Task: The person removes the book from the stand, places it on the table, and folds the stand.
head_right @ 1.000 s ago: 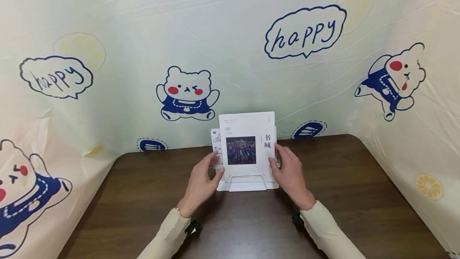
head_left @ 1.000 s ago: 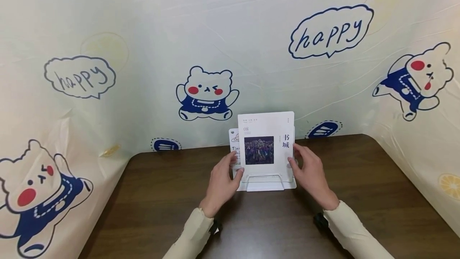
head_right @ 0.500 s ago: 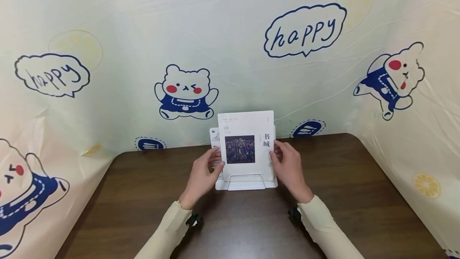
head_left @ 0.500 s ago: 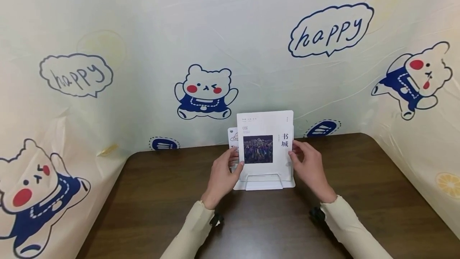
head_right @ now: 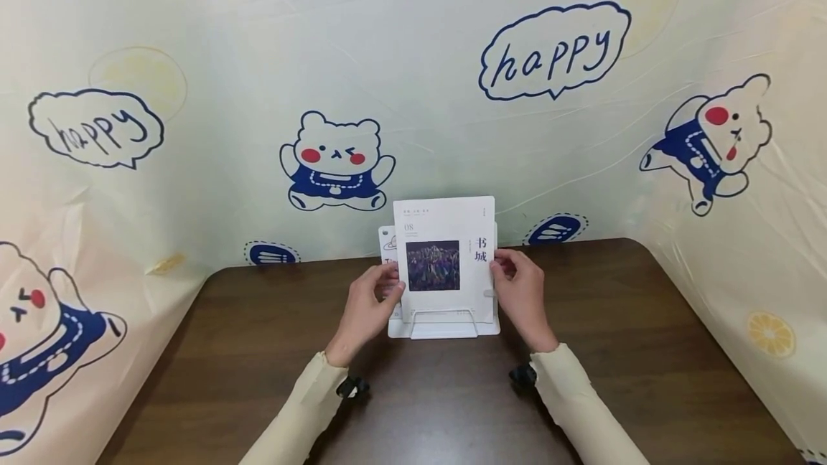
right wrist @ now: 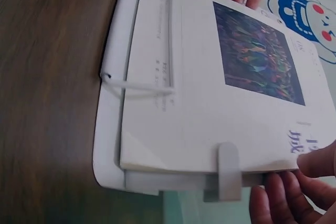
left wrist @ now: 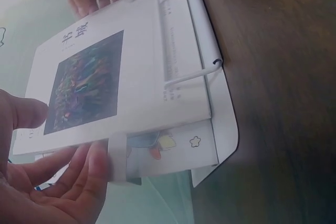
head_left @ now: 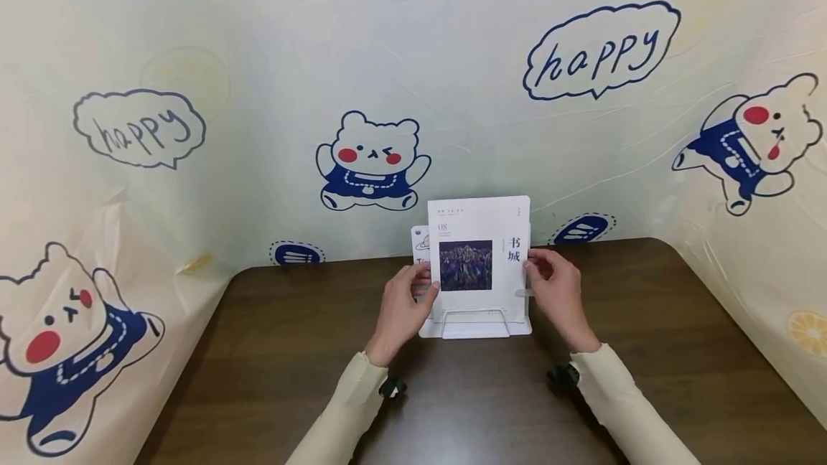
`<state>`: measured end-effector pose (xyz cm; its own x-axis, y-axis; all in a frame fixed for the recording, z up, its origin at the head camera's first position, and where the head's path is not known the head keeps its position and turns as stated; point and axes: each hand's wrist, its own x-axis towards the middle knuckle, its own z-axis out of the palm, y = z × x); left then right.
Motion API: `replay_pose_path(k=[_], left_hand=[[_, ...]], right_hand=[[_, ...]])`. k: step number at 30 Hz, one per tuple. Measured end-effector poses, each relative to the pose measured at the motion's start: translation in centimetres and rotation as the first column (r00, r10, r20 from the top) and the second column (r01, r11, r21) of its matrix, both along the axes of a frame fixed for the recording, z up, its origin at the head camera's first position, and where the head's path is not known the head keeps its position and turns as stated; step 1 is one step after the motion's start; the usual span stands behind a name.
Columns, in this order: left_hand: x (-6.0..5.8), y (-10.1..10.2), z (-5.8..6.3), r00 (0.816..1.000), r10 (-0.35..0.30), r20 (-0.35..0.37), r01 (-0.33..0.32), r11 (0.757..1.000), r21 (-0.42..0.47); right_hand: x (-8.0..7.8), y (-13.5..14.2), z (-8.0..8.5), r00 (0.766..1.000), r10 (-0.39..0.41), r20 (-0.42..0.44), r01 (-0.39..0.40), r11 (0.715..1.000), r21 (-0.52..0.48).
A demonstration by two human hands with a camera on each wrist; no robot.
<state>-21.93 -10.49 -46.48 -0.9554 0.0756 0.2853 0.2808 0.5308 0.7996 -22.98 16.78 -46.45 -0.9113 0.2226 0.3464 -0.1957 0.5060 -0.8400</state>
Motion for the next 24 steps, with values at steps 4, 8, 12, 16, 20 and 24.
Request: replay_pose_path(k=[4,8,12,16,20,24], left_hand=[[-0.18,0.05,-0.05,1.000,0.010,-0.008,-0.010,1.000,0.012],[-0.24,0.18,-0.17,1.000,0.028,-0.011,-0.028,0.999,0.019],[-0.23,0.22,-0.21,0.999,0.031,-0.027,-0.030,0.999,0.020],[-0.21,0.22,-0.07,0.999,0.025,-0.033,-0.025,0.999,0.021],[-0.42,0.20,0.02,0.999,0.023,-0.040,-0.021,0.999,0.044],[-0.77,0.18,-0.03,0.999,0.034,-0.035,-0.030,0.996,0.083]], right_hand=[[-0.22,-0.25,-0.15,0.999,-0.027,0.042,0.029,0.998,-0.061],[-0.25,-0.43,-0.20,0.998,-0.036,0.052,0.040,0.996,-0.075],[-0.20,-0.55,-0.23,0.999,-0.035,0.039,0.038,0.996,-0.084],[-0.13,-0.66,-0.31,0.999,-0.039,0.035,0.042,0.995,-0.093],[-0.08,-0.72,-0.36,0.998,-0.045,0.035,0.048,0.995,-0.088],[-0.13,-0.69,-0.38,0.998,-0.050,0.023,0.052,0.996,-0.077]])
